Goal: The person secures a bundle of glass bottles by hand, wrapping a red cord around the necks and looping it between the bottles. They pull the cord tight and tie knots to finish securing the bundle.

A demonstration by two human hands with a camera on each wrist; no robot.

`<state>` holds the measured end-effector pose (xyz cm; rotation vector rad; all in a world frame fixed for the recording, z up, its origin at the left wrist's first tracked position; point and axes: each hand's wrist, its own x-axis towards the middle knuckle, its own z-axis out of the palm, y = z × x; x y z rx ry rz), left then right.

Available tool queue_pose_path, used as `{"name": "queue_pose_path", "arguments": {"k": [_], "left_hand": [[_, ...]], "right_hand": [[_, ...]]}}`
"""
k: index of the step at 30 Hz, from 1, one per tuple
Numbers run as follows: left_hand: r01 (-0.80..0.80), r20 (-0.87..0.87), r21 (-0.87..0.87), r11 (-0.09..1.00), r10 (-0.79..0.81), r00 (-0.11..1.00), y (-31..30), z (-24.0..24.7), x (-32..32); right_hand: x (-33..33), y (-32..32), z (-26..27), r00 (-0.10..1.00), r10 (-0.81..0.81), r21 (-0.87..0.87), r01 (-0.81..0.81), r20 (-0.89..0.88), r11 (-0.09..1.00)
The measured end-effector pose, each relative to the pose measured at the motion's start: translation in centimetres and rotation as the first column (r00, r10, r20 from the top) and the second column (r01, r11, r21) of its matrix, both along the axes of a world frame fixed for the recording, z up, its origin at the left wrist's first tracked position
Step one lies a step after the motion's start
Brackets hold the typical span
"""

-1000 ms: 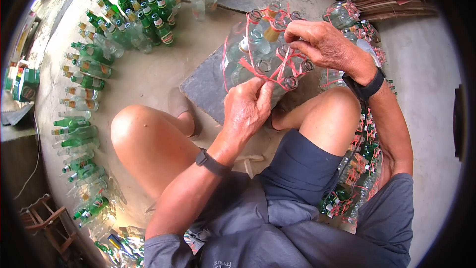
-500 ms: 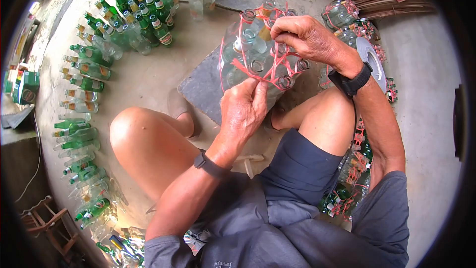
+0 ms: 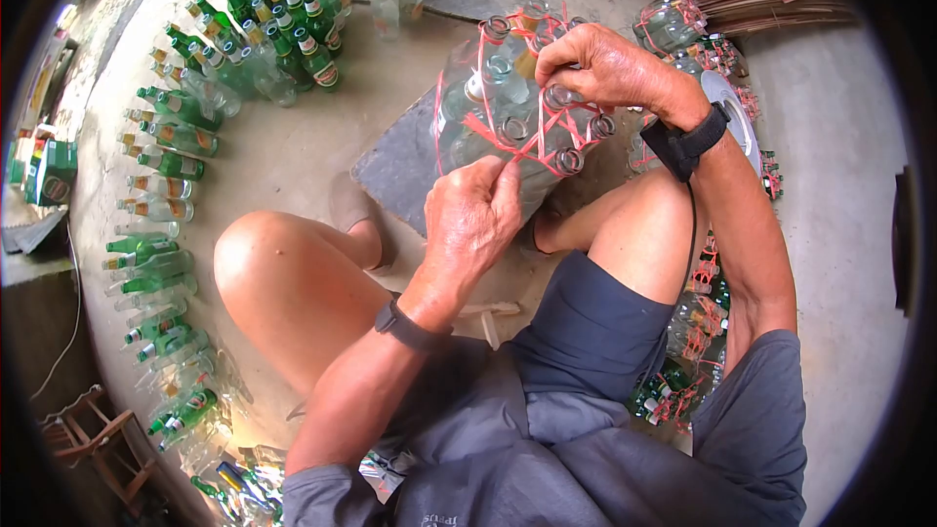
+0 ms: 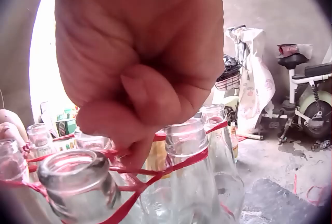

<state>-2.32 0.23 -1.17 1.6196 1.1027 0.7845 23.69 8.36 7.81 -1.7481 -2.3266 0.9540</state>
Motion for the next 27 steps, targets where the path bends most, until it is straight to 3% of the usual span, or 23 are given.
{"name": "queue_pose_path", "arguments": {"k": [3, 6, 10, 12, 13, 15, 16, 20, 23, 24, 27], "left_hand": [[0.033, -0.021, -0.011, 0.999, -0.034, 0.999, 0.0, 1.0, -0.9], [0.050, -0.006, 0.002, 0.999, -0.050, 0.999, -0.2, 1.0, -1.6], [0.088, -0.038, 0.052, 0.995, -0.086, 0.996, -0.5, 0.8, -2.7], [0.084, -0.039, 0.047, 0.995, -0.082, 0.996, -0.5, 1.1, -3.1], [0.081, -0.033, 0.039, 0.996, -0.080, 0.996, -0.4, 1.3, -3.3], [0.076, -0.032, 0.032, 0.997, -0.075, 0.997, -0.5, 1.4, -3.5], [0.082, -0.032, 0.021, 0.996, -0.082, 0.996, -0.5, 1.3, -3.5], [0.097, -0.030, 0.043, 0.994, -0.096, 0.995, -0.4, 1.4, -3.5], [0.102, -0.054, 0.033, 0.994, -0.100, 0.994, -0.3, 1.2, -3.7], [0.105, -0.056, 0.031, 0.994, -0.103, 0.993, -0.3, 1.2, -3.7], [0.098, -0.047, 0.032, 0.995, -0.097, 0.994, -0.4, 1.4, -3.6]], "right_hand": [[-0.9, -0.5, 1.6, 0.998, -0.054, -0.116, 0.050, -0.037, 0.992], [-0.5, -0.6, 0.7, 0.991, -0.061, -0.108, 0.048, -0.119, 0.993], [-0.6, -1.3, 0.8, 0.996, -0.014, -0.052, 0.010, -0.084, 0.999], [-0.8, -1.8, -0.2, 0.987, 0.145, 0.292, -0.119, -0.069, 0.949], [-1.1, -2.5, -0.2, 0.987, 0.145, 0.292, -0.118, -0.072, 0.949], [-2.3, -4.8, 0.1, 0.997, -0.074, 0.383, 0.080, -0.033, 0.920], [-2.7, -5.5, 0.0, 1.000, -0.026, 0.495, 0.016, 0.013, 0.869], [-5.6, -9.2, 0.0, 0.981, -0.189, 0.559, 0.132, 0.046, 0.819], [-6.6, -10.3, 0.5, 0.957, -0.242, 0.547, 0.119, 0.159, 0.829], [-7.0, -10.3, -0.3, 0.953, -0.253, 0.635, 0.091, 0.169, 0.767], [-7.7, -10.4, -0.3, 0.931, -0.285, 0.648, 0.072, 0.230, 0.759]]}}
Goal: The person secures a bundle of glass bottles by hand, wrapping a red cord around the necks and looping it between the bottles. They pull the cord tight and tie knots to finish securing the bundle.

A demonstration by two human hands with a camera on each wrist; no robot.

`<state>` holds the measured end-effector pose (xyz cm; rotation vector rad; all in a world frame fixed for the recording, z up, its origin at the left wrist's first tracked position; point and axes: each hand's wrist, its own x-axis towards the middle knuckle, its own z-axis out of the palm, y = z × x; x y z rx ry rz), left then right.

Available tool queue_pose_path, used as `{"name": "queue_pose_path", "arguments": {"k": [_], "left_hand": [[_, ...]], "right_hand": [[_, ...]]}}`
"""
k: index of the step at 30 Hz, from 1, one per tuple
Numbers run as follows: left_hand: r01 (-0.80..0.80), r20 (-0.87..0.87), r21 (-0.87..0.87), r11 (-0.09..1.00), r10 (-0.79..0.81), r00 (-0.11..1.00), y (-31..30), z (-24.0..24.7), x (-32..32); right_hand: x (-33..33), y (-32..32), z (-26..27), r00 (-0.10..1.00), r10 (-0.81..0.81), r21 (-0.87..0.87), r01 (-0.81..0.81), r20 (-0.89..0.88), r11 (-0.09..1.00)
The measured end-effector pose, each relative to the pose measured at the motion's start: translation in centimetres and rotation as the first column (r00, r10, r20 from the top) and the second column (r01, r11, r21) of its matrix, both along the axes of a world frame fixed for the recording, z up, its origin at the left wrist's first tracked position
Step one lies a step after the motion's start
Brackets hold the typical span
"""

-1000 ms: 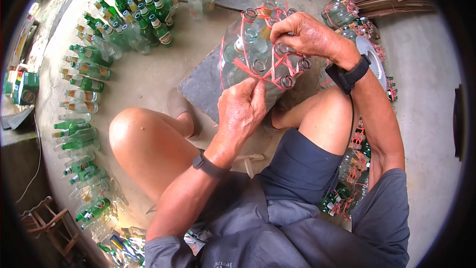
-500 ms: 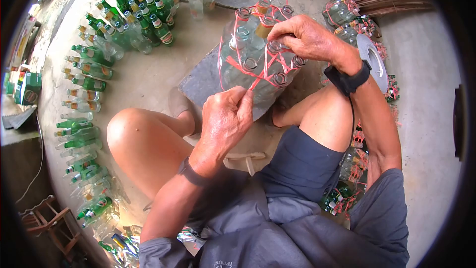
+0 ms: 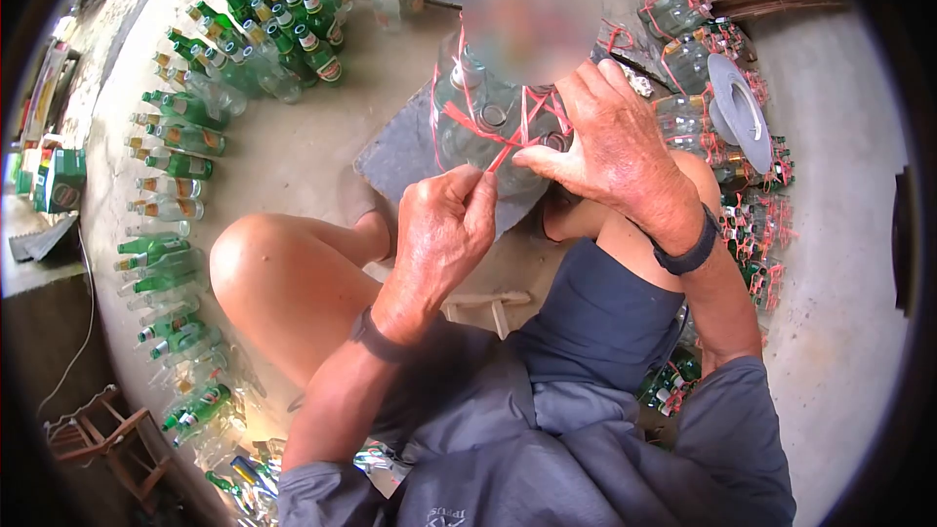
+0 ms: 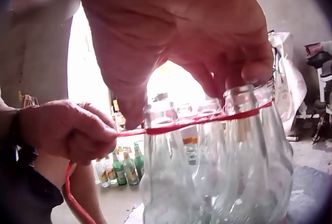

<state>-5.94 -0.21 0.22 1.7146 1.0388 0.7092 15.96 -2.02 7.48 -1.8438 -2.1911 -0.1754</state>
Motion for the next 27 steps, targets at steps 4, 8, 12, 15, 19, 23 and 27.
{"name": "queue_pose_path", "arguments": {"k": [4, 8, 12, 15, 19, 23, 27], "left_hand": [[0.008, -0.001, -0.031, 0.999, -0.008, 1.000, 0.0, 0.3, -0.4], [-0.020, 0.056, 0.024, 1.000, 0.019, 0.998, -0.1, 0.0, -0.7], [-0.015, 0.048, 0.038, 0.999, 0.013, 0.999, -0.1, 0.2, -1.0], [-0.011, 0.032, 0.059, 0.998, 0.009, 0.999, -0.2, 0.2, -0.9], [-0.018, 0.020, 0.124, 0.992, 0.016, 1.000, -0.2, 1.0, -1.0], [-0.019, -0.030, 0.222, 0.975, 0.027, 0.999, 0.0, 1.5, -1.0], [0.033, -0.117, 0.318, 0.948, 0.005, 0.993, 1.1, 3.4, -0.9]], "right_hand": [[-0.6, 0.0, -0.5, 0.999, -0.028, 0.036, 0.029, -0.033, 0.999], [-0.6, 0.0, -0.8, 0.996, -0.049, 0.039, 0.051, -0.068, 0.998], [-0.8, 0.0, -0.9, 0.995, -0.065, 0.062, 0.071, -0.081, 0.996], [-0.8, 0.0, -1.1, 0.993, -0.061, 0.096, 0.071, -0.100, 0.993], [-0.4, 0.0, -1.6, 0.992, -0.053, 0.114, 0.067, -0.118, 0.991], [-0.2, -0.3, -1.9, 0.987, -0.039, 0.136, 0.061, -0.159, 0.989], [-0.1, -0.4, -2.3, 0.983, -0.027, 0.151, 0.056, -0.182, 0.987]]}}
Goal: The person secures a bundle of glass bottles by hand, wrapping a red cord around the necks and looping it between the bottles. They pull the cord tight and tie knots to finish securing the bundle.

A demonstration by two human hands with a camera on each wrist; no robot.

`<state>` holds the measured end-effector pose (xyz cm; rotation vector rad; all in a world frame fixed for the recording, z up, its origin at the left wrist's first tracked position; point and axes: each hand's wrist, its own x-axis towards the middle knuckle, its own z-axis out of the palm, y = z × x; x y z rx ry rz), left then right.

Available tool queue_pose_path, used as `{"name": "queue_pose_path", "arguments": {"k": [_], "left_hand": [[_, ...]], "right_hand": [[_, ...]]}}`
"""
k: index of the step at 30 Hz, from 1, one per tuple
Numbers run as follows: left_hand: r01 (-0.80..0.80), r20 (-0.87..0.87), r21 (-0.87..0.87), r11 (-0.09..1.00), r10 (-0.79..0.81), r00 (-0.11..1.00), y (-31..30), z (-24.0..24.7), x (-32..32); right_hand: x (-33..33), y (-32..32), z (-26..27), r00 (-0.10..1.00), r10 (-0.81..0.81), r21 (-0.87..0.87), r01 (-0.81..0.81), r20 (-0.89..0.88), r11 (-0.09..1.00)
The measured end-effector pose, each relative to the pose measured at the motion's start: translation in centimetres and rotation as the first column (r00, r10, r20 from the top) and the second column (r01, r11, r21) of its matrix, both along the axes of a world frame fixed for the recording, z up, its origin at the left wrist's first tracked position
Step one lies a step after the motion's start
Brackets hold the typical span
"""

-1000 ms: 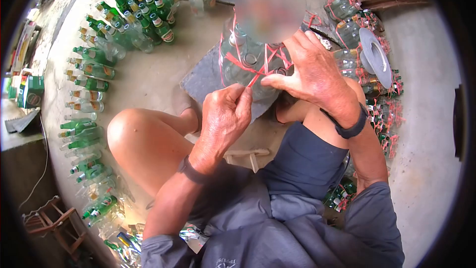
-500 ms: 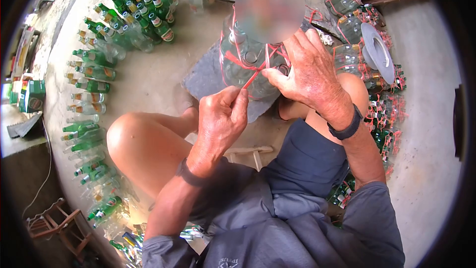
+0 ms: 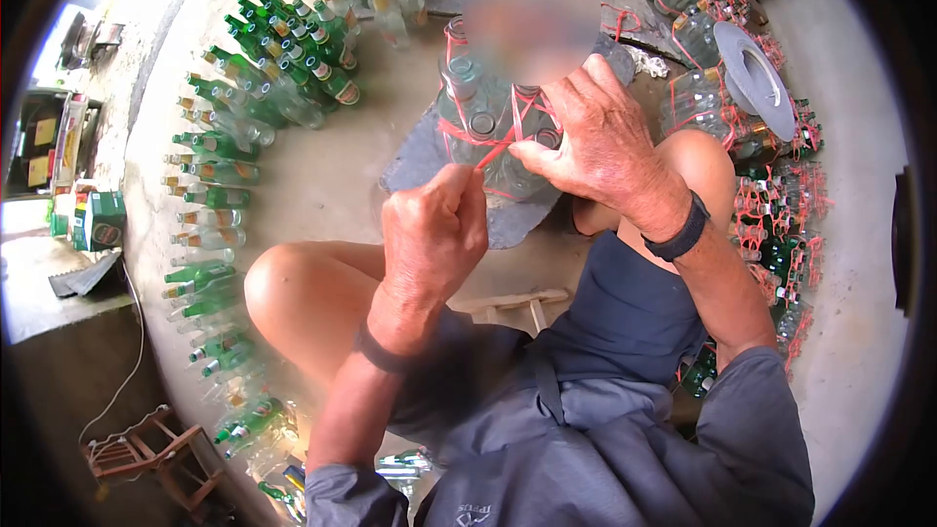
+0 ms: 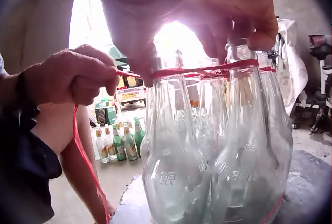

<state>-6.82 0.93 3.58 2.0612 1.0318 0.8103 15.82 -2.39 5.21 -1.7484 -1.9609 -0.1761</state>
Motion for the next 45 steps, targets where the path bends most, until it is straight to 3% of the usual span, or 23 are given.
{"name": "queue_pose_path", "arguments": {"k": [5, 11, 15, 21, 25, 28, 30, 39, 43, 45], "left_hand": [[0.048, -0.046, 0.171, 0.984, -0.041, 0.998, 2.2, 1.9, 1.1], [0.060, -0.026, 0.183, 0.981, -0.056, 0.998, 5.3, 2.1, 2.6], [0.106, -0.087, 0.102, 0.989, -0.097, 0.991, 7.2, 2.0, 3.6], [0.140, -0.121, -0.289, 0.947, -0.181, 0.976, 9.6, 1.8, 4.1], [0.122, -0.111, -0.356, 0.927, -0.172, 0.979, 10.0, 0.9, 3.7], [0.085, -0.126, -0.366, 0.927, -0.139, 0.982, 9.8, 0.4, 3.5], [0.047, -0.021, -0.398, 0.916, -0.061, 0.998, 9.4, 0.3, 3.5], [-0.062, 0.102, -0.435, 0.898, 0.117, 0.988, 7.2, 0.1, 3.2], [-0.192, 0.010, -0.446, 0.874, 0.220, 0.975, 6.8, -0.6, 3.1], [-0.145, 0.065, -0.453, 0.880, 0.194, 0.979, 6.8, -1.2, 2.9]], "right_hand": [[0.0, -0.1, -0.2, 1.000, 0.004, 0.038, -0.004, 0.004, 0.999], [0.1, -0.4, 0.2, 0.999, 0.002, -0.051, -0.004, -0.034, 0.999], [0.1, -0.5, 0.2, 0.999, -0.001, -0.054, -0.002, -0.049, 0.999], [0.1, -0.3, 0.1, 0.999, -0.002, 0.006, 0.002, -0.035, 1.000], [0.0, -0.3, 0.1, 0.999, -0.006, -0.001, 0.006, -0.037, 1.000], [0.1, -0.5, 0.3, 0.999, 0.003, -0.056, -0.005, -0.038, 0.998], [0.0, -0.6, 0.2, 0.999, 0.005, -0.039, -0.007, -0.042, 0.999], [-0.2, -0.6, -0.2, 0.999, -0.023, -0.002, 0.022, -0.046, 1.000], [-0.3, -0.9, 0.1, 0.999, -0.031, 0.012, 0.031, -0.040, 0.999], [-0.3, -1.2, 0.4, 0.997, -0.054, 0.016, 0.054, -0.047, 0.998]]}}
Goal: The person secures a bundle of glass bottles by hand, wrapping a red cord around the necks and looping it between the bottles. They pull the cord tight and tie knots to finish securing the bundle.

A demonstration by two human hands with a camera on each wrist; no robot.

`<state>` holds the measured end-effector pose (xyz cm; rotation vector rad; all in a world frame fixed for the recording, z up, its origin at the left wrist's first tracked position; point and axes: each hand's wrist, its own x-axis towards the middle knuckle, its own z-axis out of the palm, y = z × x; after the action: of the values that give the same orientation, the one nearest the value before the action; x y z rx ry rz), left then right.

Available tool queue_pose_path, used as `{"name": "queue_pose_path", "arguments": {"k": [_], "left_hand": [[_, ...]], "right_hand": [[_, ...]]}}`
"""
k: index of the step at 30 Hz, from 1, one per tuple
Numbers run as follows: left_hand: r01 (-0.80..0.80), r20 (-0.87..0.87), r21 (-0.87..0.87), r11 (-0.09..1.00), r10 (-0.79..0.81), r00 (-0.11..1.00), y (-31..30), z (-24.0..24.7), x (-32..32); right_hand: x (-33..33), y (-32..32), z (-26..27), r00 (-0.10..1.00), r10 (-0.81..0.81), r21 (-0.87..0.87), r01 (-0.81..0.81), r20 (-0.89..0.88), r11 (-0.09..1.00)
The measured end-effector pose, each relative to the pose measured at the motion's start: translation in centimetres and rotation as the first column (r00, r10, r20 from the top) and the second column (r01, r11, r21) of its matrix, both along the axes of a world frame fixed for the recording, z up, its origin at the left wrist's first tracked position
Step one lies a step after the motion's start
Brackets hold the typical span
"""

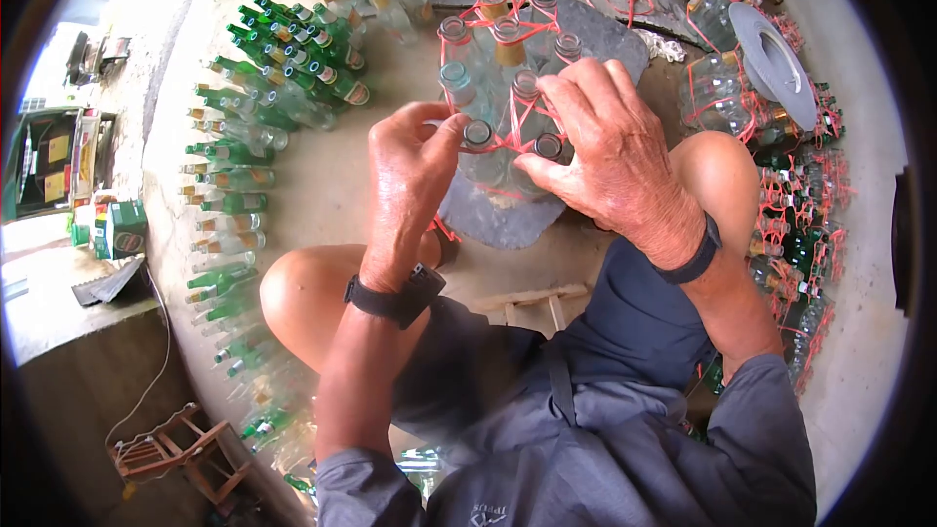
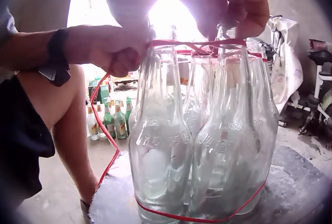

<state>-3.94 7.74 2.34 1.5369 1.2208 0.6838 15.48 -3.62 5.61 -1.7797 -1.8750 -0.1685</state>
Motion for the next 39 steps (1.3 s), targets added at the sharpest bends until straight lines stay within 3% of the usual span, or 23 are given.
{"name": "queue_pose_path", "arguments": {"k": [2, 4, 6, 13, 18, 20, 22, 26, 28, 39], "left_hand": [[0.120, 0.014, 0.016, 0.993, -0.120, 0.993, 0.3, -0.6, -0.4], [0.100, 0.048, 0.016, 0.995, -0.100, 0.994, 0.1, -0.2, -0.4], [0.117, 0.060, -0.203, 0.972, -0.107, 0.992, 0.3, 0.7, -0.6], [0.117, 0.050, -0.078, 0.990, -0.113, 0.992, -0.2, -0.6, -0.6], [0.092, 0.074, -0.050, 0.995, -0.088, 0.993, -1.2, -1.0, -0.2], [0.076, 0.092, -0.078, 0.994, -0.069, 0.993, -2.0, -1.4, 0.1], [0.004, 0.232, -0.150, 0.989, 0.031, 0.972, -3.2, -1.2, 0.7], [-0.005, 0.267, -0.189, 0.982, 0.056, 0.962, -4.6, -1.1, 1.5], [-0.006, 0.304, -0.298, 0.955, 0.101, 0.947, -5.1, -0.8, 1.8], [0.149, 0.412, -0.318, 0.936, -0.006, 0.911, -4.2, -1.8, -0.2]], "right_hand": [[0.1, -0.3, 0.2, 1.000, -0.016, -0.009, 0.017, 0.007, 1.000], [-0.1, -0.6, 0.5, 0.999, -0.038, -0.021, 0.038, 0.014, 0.999], [-0.2, -0.7, 1.1, 0.998, -0.039, -0.086, 0.042, 0.040, 0.995], [-0.3, -1.3, 1.0, 0.995, -0.025, -0.100, 0.035, 0.101, 0.994], [0.8, -0.7, 0.8, 0.992, 0.090, -0.104, -0.082, 0.084, 0.991], [2.0, -0.4, 1.1, 0.986, 0.139, -0.138, -0.126, 0.087, 0.982], [3.0, 0.1, 1.5, 0.979, 0.183, -0.169, -0.166, 0.090, 0.971], [4.7, 1.4, 1.9, 0.966, 0.217, -0.213, -0.185, 0.139, 0.959], [5.5, 2.1, 1.9, 0.954, 0.246, -0.248, -0.200, 0.172, 0.948], [5.9, 2.4, 1.3, 0.971, 0.177, -0.219, -0.139, 0.160, 0.966]]}}
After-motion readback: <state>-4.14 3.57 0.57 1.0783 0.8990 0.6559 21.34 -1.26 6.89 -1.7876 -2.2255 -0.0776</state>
